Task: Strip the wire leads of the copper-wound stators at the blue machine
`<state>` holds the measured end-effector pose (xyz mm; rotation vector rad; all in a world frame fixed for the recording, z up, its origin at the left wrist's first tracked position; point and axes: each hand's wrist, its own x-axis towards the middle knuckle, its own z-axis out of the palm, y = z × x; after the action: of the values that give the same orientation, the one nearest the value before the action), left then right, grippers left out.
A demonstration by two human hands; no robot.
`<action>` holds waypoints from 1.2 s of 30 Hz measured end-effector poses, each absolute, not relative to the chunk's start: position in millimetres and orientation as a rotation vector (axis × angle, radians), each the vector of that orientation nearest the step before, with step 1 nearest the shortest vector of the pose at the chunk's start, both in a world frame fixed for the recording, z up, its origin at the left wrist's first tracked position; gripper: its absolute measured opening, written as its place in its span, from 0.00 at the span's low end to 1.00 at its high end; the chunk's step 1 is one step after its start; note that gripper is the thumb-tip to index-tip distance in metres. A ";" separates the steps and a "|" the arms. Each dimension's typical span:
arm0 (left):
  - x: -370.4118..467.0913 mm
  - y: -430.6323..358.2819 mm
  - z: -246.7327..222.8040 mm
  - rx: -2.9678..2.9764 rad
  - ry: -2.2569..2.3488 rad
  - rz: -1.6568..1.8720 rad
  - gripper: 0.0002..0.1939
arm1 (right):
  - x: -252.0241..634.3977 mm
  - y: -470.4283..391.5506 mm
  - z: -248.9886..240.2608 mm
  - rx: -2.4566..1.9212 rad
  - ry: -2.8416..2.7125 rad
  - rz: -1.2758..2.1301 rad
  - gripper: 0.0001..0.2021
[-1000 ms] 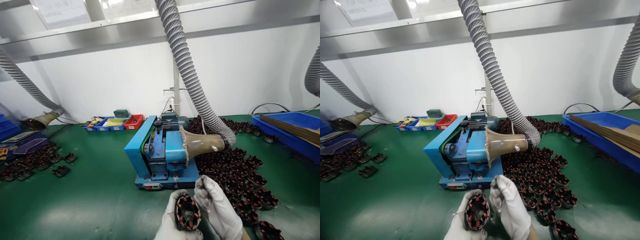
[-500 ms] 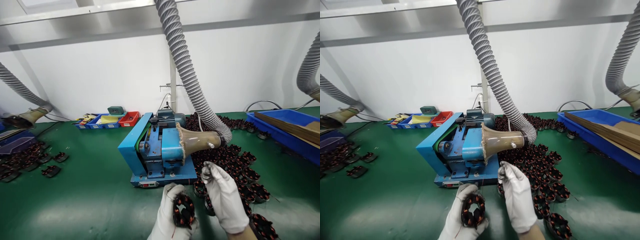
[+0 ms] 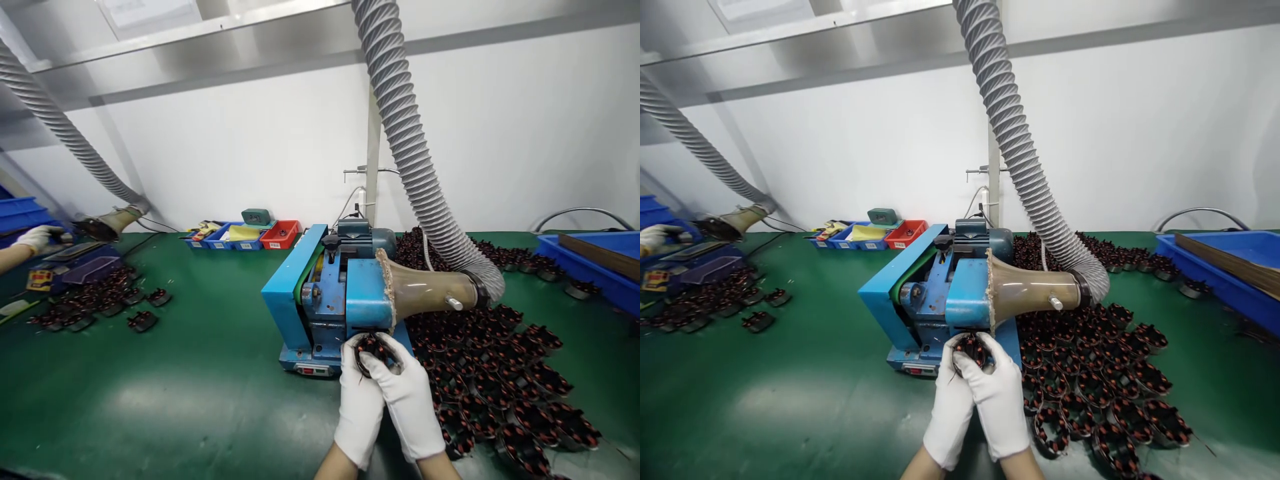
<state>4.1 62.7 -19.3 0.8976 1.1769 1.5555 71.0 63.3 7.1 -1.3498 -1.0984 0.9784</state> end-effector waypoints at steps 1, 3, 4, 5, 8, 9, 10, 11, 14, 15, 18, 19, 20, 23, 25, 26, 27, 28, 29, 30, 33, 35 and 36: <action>5.5 64.4 -18.1 0.876 1.174 1.570 0.12 | 71.5 65.1 8.3 -1.361 -1.115 0.973 0.24; 8.2 66.5 -15.8 0.837 1.170 1.585 0.12 | 72.7 67.2 10.6 -1.374 -1.145 0.968 0.24; 9.6 67.2 -14.8 0.820 1.171 1.589 0.12 | 73.0 67.9 12.2 -1.375 -1.152 0.968 0.24; 10.8 67.9 -13.9 0.807 1.173 1.591 0.13 | 73.1 68.6 14.1 -1.370 -1.154 0.972 0.24; 12.2 68.3 -11.2 0.788 1.179 1.591 0.13 | 72.8 69.1 20.1 -1.356 -1.141 0.990 0.23; 11.5 66.7 -10.2 0.791 1.180 1.587 0.12 | 73.0 67.8 21.2 -1.354 -1.138 0.992 0.23; 10.1 63.5 -9.2 0.804 1.180 1.580 0.12 | 73.5 65.1 21.2 -1.354 -1.137 0.995 0.22; 8.1 58.6 -8.1 0.825 1.179 1.571 0.12 | 74.3 60.8 19.7 -1.358 -1.131 0.998 0.22; 0.1 35.3 -6.6 0.935 1.209 1.582 0.15 | 78.2 40.4 6.5 -1.365 -1.107 1.036 0.25; -2.5 26.9 -7.0 0.974 1.228 1.599 0.16 | 79.3 32.8 0.6 -1.359 -1.093 1.052 0.26; -8.7 10.7 -12.2 1.055 1.291 1.615 0.16 | 79.0 18.1 -12.6 -1.336 -1.033 1.054 0.28; -10.3 10.2 -14.8 1.070 1.297 1.598 0.16 | 77.7 17.8 -14.0 -1.330 -1.012 1.044 0.28; -11.6 12.4 -17.3 1.070 1.299 1.568 0.17 | 75.9 20.0 -13.8 -1.323 -0.999 1.042 0.28; -14.1 30.7 -22.0 1.035 1.302 1.467 0.20 | 69.4 37.2 -6.3 -1.292 -1.004 1.088 0.25; -14.4 46.1 -21.1 1.015 1.298 1.440 0.20 | 65.9 50.9 -0.8 -1.262 -1.017 1.106 0.24; -14.1 52.9 -19.6 1.018 1.289 1.445 0.20 | 64.8 56.7 0.7 -1.251 -1.025 1.100 0.23; -13.6 58.4 -17.7 1.023 1.280 1.457 0.19 | 64.2 61.4 1.3 -1.244 -1.033 1.087 0.23; -13.0 62.5 -15.8 1.025 1.276 1.466 0.19 | 63.9 64.9 0.8 -1.243 -1.043 1.071 0.23; -12.4 65.2 -14.1 1.026 1.276 1.474 0.19 | 64.0 67.3 -0.5 -1.249 -1.054 1.054 0.23; -12.0 66.7 -12.8 1.026 1.279 1.480 0.18 | 64.3 68.7 -2.2 -1.259 -1.068 1.041 0.23; -12.3 67.5 -10.3 1.039 1.278 1.478 0.18 | 65.0 69.6 -5.9 -1.281 -1.096 1.022 0.23; -13.3 68.3 -9.0 1.053 1.267 1.463 0.18 | 64.6 69.6 -4.7 -1.292 -1.102 1.013 0.23; -13.8 69.1 -8.3 1.058 1.263 1.454 0.18 | 64.1 69.8 -3.2 -1.296 -1.104 1.009 0.23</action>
<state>-13.8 69.1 -8.3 1.0580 1.2635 1.4539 64.1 69.8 -3.2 -1.2960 -1.1036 1.0091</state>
